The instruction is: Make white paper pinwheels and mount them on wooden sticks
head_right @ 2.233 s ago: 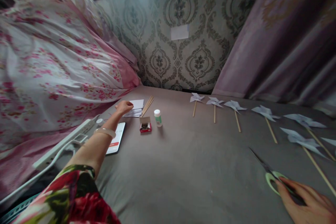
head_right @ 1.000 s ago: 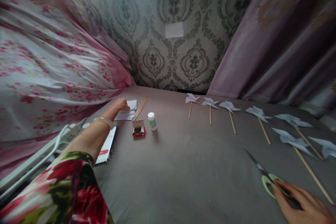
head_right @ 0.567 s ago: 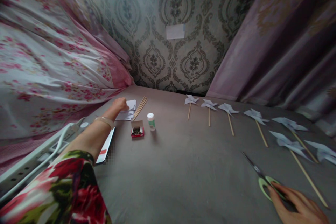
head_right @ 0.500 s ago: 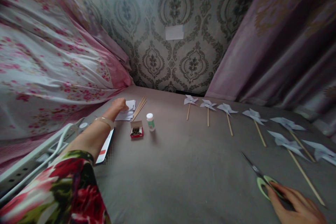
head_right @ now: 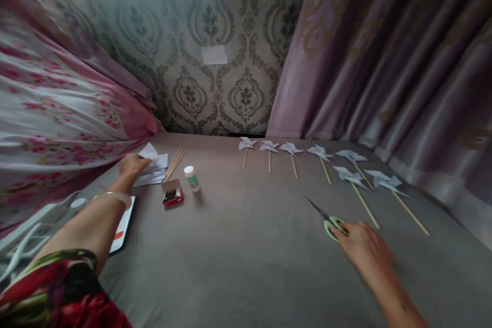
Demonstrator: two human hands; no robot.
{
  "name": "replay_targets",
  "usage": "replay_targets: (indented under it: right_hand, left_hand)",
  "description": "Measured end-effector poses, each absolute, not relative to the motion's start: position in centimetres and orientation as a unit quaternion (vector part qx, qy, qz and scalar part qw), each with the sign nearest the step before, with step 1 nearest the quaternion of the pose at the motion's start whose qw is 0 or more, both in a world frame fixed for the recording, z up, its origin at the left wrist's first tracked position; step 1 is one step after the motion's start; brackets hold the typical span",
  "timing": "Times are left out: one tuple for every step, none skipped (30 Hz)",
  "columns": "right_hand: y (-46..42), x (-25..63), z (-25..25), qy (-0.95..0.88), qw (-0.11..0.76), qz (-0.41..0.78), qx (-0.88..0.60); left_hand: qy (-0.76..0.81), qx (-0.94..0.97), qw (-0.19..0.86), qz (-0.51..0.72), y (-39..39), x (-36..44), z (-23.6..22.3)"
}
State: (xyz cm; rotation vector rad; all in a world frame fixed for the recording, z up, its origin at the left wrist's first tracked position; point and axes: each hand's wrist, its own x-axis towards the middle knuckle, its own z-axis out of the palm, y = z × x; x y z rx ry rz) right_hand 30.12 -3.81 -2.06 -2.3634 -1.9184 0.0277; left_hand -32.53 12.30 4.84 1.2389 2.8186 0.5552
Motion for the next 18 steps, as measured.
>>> replay_targets:
  right_hand:
    - [-3.8,29.7,-1.6,-0.612,0.034,0.032,-0.789]
    - [-3.7,29.2,-1.3,-0.596,0.023,0.048,-0.801]
    - [-3.7,28.8,-1.0,-0.588,0.017,0.046,-0.808]
    - [-3.7,28.5,-0.7,-0.583,0.017,0.035,-0.812]
    - [-3.7,28.3,-0.6,-0.581,0.014,0.033,-0.813]
    - [-3.7,28.1,-0.5,-0.578,0.012,0.033,-0.816]
    - [-3.7,28.0,-0.5,-0.575,0.012,0.033,-0.817]
    - [-3.8,28.0,-0.5,-0.574,0.012,0.034,-0.818]
    - [-3.9,28.0,-0.5,-0.574,0.012,0.035,-0.818]
    - [-3.9,28.0,-0.5,-0.576,0.013,0.035,-0.817]
    - [-4.0,28.1,-0.4,-0.578,0.014,0.035,-0.815]
    - [-4.1,28.1,-0.3,-0.581,0.017,0.034,-0.813]
    - [-4.2,28.1,-0.2,-0.583,0.021,0.033,-0.812]
    - [-4.3,28.0,0.0,-0.582,0.025,0.028,-0.813]
    - [-4.3,27.9,0.3,-0.577,0.031,0.019,-0.816]
    - [-4.3,27.6,0.6,-0.571,0.040,0.008,-0.820]
    - [-4.2,27.3,0.9,-0.567,0.055,0.000,-0.822]
    - [-4.0,26.8,1.2,-0.567,0.080,-0.002,-0.820]
  left_hand:
    - [0.902,0.384,-0.001,0.199,12.0,-32.1,5.2]
    - [0.900,0.374,-0.010,0.221,11.7,-31.7,5.6]
    - [0.898,0.368,-0.017,0.241,11.4,-31.3,6.1]
    - [0.893,0.352,-0.030,0.277,11.2,-30.8,6.7]
    - [0.879,0.321,-0.049,0.348,11.1,-30.4,7.3]
    - [0.857,0.296,-0.067,0.416,11.1,-29.9,8.0]
    - [0.828,0.278,-0.083,0.479,11.1,-29.3,8.7]
    - [0.797,0.268,-0.098,0.533,11.1,-28.6,9.4]
    - [0.765,0.267,-0.111,0.575,11.1,-27.8,10.0]
    - [0.734,0.269,-0.120,0.612,11.0,-26.8,10.6]
    - [0.701,0.275,-0.122,0.646,10.8,-25.6,11.1]
    - [0.664,0.289,-0.113,0.681,10.3,-24.1,11.4]
    - [0.624,0.307,-0.087,0.713,9.7,-22.4,11.6]
    - [0.584,0.329,-0.051,0.740,8.8,-20.5,11.7]
    - [0.548,0.353,-0.010,0.758,7.9,-18.4,11.5]
    - [0.518,0.377,0.037,0.767,6.8,-16.3,11.1]
    - [0.489,0.398,0.098,0.770,5.8,-14.2,10.6]
    - [0.465,0.409,0.172,0.766,4.9,-12.1,9.9]
